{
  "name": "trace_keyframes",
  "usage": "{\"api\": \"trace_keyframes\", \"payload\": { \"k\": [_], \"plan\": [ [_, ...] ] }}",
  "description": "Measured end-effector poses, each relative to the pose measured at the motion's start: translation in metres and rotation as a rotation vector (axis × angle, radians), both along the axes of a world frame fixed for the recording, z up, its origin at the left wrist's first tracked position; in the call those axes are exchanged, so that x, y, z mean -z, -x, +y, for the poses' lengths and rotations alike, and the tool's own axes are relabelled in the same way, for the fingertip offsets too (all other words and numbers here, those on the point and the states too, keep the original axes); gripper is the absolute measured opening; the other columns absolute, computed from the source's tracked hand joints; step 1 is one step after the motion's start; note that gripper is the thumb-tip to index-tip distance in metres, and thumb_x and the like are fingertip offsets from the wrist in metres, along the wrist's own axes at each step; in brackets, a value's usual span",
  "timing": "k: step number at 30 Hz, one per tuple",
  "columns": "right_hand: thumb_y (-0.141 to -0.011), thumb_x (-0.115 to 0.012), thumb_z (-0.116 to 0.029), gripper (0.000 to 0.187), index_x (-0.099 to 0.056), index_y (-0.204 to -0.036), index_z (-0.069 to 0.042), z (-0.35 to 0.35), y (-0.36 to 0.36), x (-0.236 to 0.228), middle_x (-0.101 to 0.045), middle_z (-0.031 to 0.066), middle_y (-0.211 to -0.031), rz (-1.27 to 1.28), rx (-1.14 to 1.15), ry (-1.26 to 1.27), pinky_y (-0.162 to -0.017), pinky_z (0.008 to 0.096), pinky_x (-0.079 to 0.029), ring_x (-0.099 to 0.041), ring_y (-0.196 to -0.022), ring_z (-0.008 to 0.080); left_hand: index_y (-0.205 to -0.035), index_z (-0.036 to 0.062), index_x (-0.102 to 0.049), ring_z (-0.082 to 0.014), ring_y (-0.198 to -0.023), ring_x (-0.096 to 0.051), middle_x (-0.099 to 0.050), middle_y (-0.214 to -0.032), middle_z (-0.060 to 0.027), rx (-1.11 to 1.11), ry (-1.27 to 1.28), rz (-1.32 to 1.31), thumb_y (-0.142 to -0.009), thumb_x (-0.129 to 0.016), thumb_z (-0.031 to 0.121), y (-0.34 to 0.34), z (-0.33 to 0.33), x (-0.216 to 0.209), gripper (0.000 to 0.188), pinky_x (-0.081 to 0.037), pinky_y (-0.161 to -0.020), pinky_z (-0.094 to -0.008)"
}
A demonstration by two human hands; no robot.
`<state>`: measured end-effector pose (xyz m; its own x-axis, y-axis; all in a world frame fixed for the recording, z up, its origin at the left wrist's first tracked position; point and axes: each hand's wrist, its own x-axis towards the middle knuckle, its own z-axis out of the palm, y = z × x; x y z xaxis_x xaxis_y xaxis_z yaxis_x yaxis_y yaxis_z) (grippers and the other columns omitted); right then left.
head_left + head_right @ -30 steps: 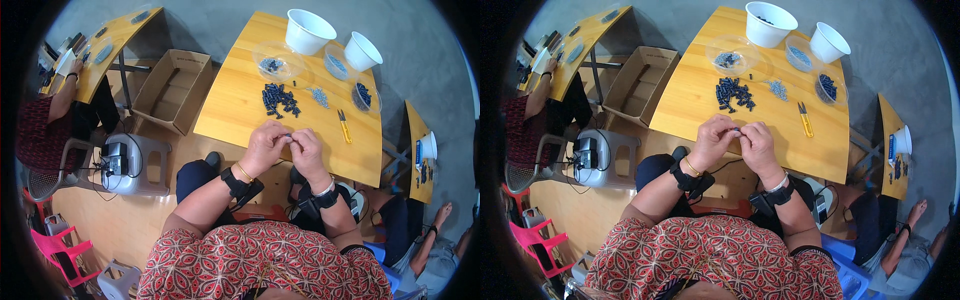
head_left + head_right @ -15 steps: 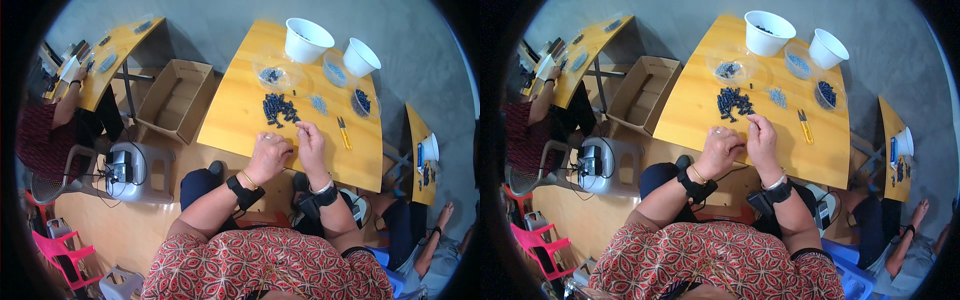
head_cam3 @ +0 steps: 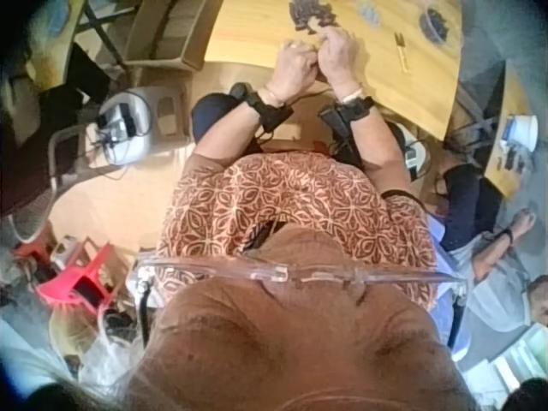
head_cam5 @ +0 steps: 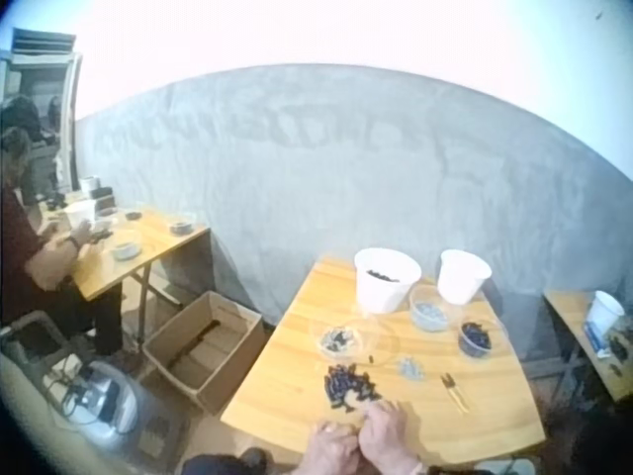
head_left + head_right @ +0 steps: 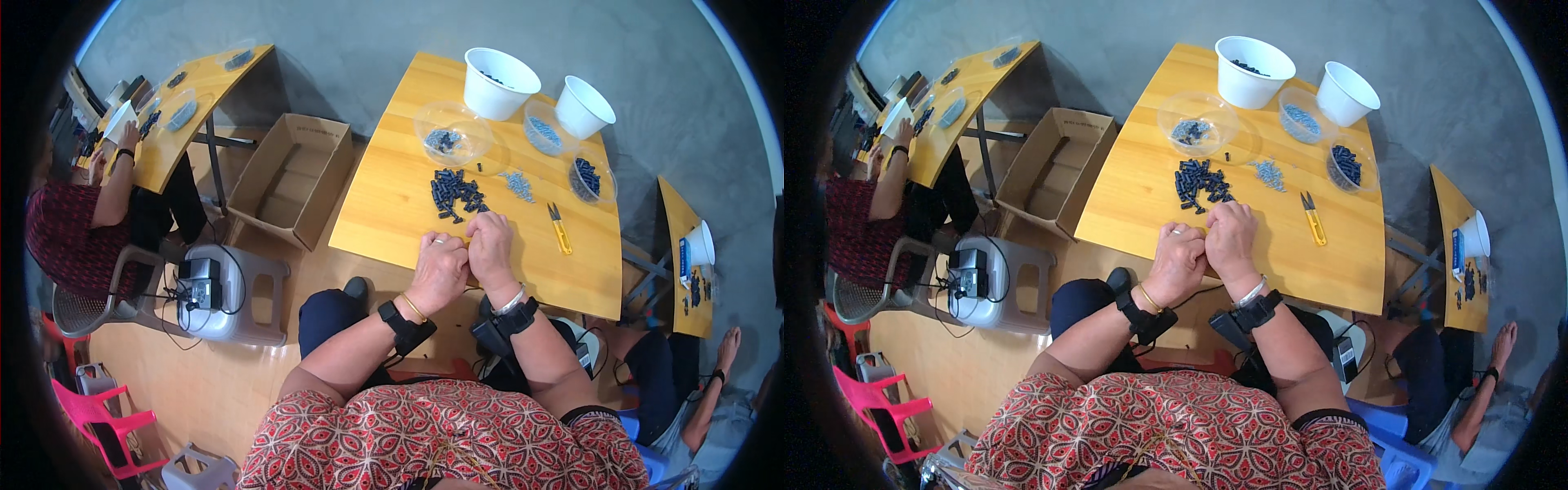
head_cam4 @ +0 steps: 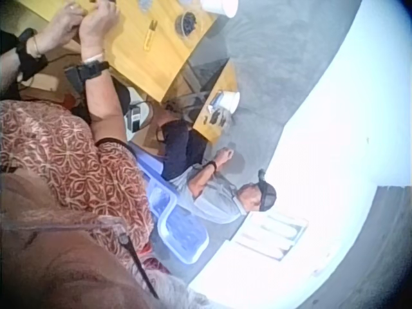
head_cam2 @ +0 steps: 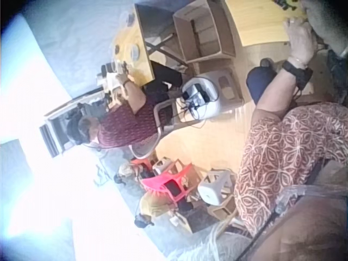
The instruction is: Assembling small black plastic components by hand on a workshop table.
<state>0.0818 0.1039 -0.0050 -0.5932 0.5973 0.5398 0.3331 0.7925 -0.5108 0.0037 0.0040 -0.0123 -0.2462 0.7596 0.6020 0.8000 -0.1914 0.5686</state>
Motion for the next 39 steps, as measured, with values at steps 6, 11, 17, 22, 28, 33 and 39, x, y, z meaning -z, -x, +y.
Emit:
{"api": "trace_keyframes", "payload": {
  "k": [6, 11, 17, 22, 28, 33, 39],
  "plan": [
    [-0.068, -0.045, -0.005, 0.01, -0.05, -0.061, -0.008, 0.002, 0.002, 0.004, -0.05, 0.0084, -0.072, -0.053, 0.024, -0.031, -0.064, 0.0408, -0.034, -0.046, -0.075, 0.0294, -0.061, 0.0054, -0.053, -0.0261, -0.07, -0.049, -0.052, -0.068, -0.0073, -0.023, 0.012, 0.001, -0.059, -0.057, 0.0, -0.001, 0.0, 0.001, 0.007, -0.034, -0.072, -0.0373],
    [-0.069, -0.047, -0.007, 0.008, -0.05, -0.062, -0.008, -0.001, 0.003, 0.001, -0.05, 0.0082, -0.074, -0.137, 0.038, -0.063, -0.065, 0.0414, -0.033, -0.045, -0.077, 0.0294, -0.058, 0.0064, -0.052, -0.025, -0.069, -0.049, -0.05, -0.065, -0.0069, -0.031, -0.013, 0.006, -0.059, -0.057, 0.0, -0.001, -0.001, 0.003, 0.008, -0.034, -0.072, -0.0374],
    [-0.069, -0.049, -0.005, 0.004, -0.052, -0.066, -0.007, 0.0, 0.002, 0.002, -0.052, 0.0099, -0.076, -0.208, 0.053, -0.075, -0.066, 0.0417, -0.036, -0.047, -0.077, 0.0301, -0.057, 0.0074, -0.052, -0.0254, -0.069, -0.049, -0.049, -0.063, -0.0074, -0.034, -0.025, 0.009, -0.059, -0.058, 0.001, 0.0, -0.001, 0.006, 0.009, -0.035, -0.07, -0.0364],
    [-0.079, -0.05, -0.002, 0.005, -0.053, -0.083, -0.002, 0.007, -0.008, 0.003, -0.055, 0.0101, -0.079, 0.33, -0.014, 0.29, -0.068, 0.0324, -0.042, -0.053, -0.074, 0.0225, -0.064, 0.0038, -0.056, -0.0204, -0.062, -0.051, -0.055, -0.065, -0.004, 0.007, -0.093, -0.199, -0.069, -0.061, 0.003, 0.0, -0.001, -0.002, 0.007, -0.039, -0.059, -0.0309],
    [-0.084, -0.05, -0.005, 0.012, -0.051, -0.096, -0.001, -0.034, -0.019, -0.039, -0.052, 0.0106, -0.08, 0.138, -0.221, 0.197, -0.067, 0.0298, -0.044, -0.053, -0.073, 0.0205, -0.076, 0.0052, -0.063, -0.0034, -0.059, -0.047, -0.056, -0.066, 0.0018, 0.164, -0.003, -1.441, -0.082, -0.062, 0.014, 0.012, -0.007, -0.019, 0.011, -0.035, -0.05, -0.0174],
    [-0.083, -0.053, -0.004, 0.013, -0.05, -0.095, -0.001, -0.032, -0.016, -0.027, -0.052, 0.0122, -0.079, 0.151, -0.215, 0.108, -0.062, 0.0334, -0.045, -0.054, -0.069, 0.025, -0.077, 0.0038, -0.063, -0.004, -0.059, -0.048, -0.057, -0.065, 0.0012, 0.232, -0.016, -1.541, -0.082, -0.062, 0.014, 0.005, -0.005, -0.016, 0.011, -0.038, -0.052, -0.0172],
    [-0.083, -0.054, -0.004, 0.01, -0.052, -0.092, 0.0, -0.022, -0.025, -0.023, -0.055, 0.0107, -0.078, 0.182, -0.206, 0.281, -0.061, 0.0289, -0.045, -0.055, -0.067, 0.019, -0.084, 0.0049, -0.063, -0.0055, -0.059, -0.052, -0.057, -0.067, 0.0016, 0.27, 0.045, -1.524, -0.084, -0.06, 0.016, 0.009, -0.01, -0.02, 0.012, -0.039, -0.051, -0.0166]
  ]
}}
